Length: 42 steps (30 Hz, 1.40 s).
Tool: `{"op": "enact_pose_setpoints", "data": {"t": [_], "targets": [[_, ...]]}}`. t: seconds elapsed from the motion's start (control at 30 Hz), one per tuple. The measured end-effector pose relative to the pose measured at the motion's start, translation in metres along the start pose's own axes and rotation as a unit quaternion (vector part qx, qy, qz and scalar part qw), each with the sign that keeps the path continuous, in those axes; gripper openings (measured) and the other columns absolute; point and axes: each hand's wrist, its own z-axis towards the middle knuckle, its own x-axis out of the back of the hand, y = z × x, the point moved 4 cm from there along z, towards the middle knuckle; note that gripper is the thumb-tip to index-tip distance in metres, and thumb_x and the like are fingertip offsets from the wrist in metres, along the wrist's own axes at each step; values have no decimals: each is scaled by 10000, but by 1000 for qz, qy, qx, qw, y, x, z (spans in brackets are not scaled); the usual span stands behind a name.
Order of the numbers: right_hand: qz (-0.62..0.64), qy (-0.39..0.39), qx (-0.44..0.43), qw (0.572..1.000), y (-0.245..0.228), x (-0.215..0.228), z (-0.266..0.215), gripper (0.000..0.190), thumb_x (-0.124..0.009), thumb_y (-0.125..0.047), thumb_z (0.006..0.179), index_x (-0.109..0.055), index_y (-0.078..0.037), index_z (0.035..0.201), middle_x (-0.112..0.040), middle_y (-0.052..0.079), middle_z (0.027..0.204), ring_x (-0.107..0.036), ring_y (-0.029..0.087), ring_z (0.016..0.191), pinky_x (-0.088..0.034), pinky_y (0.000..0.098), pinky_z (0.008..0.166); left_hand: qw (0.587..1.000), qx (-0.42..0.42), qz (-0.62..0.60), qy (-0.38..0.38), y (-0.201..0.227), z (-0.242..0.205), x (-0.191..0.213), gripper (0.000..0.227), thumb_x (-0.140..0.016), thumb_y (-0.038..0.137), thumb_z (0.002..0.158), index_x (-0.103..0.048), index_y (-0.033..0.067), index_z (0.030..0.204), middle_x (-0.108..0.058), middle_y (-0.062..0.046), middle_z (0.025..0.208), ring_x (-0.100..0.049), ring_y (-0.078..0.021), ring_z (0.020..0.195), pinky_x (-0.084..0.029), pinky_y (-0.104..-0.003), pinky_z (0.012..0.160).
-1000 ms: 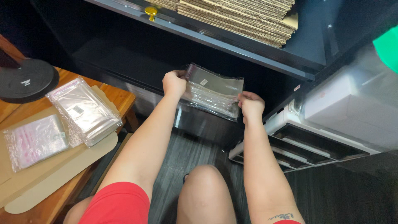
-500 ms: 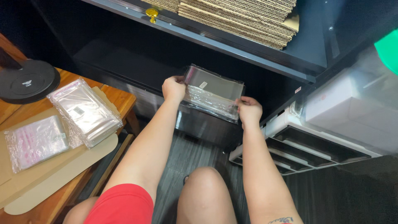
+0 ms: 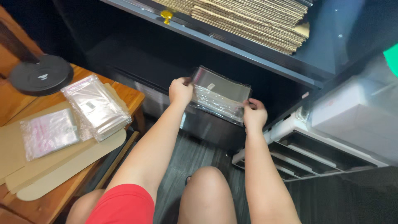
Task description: The person repeatedly picks up stacks of clear plastic pouches from a wooden table and places them into a black cabinet shelf. The action is performed one stack at a time, with the person handling the pouches by hand.
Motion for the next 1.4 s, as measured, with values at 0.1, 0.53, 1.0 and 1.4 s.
{"op": "enact_pose_setpoints", "data": {"t": [0.1, 0.53, 1.0, 1.4], "targets": [[-27, 57, 76, 995, 1, 0, 8, 214, -833, -397, 849, -791, -268, 1015, -746, 4, 933, -713, 223, 844, -572, 344, 817, 1000, -1, -12, 6, -16, -4, 19, 263, -719, 247, 915, -787, 189, 1162, -735, -42, 1044, -689, -268, 1141, -559, -409, 1030], [238, -121, 97, 959, -119, -50, -156, 237, -828, -105, 875, -739, -115, 1095, -592, -17, 817, -543, 53, 706, -494, 182, 639, 987, 0, -79, 143, -138, -58, 206, 167, -716, 180, 918, -791, 125, 1057, -775, -78, 942, -732, -268, 1002, -578, -413, 896], [299, -401, 25, 866, -160, -177, -333, 170, -789, -54, 897, -727, -37, 1055, -705, 92, 779, -663, 110, 588, -613, 208, 556, 946, 22, 18, 322, -271, -64, 364, 144, -733, 218, 844, -805, 194, 966, -776, -44, 901, -735, -295, 985, -580, -429, 871], [303, -460, -65, 832, -145, -221, -384, 93, -752, 0, 883, -714, 24, 965, -713, 170, 741, -717, 171, 627, -645, 278, 591, 961, 20, 102, 255, -282, 32, 344, 189, -781, 233, 808, -788, 186, 990, -728, -39, 1013, -703, -304, 1083, -571, -410, 963]]}}
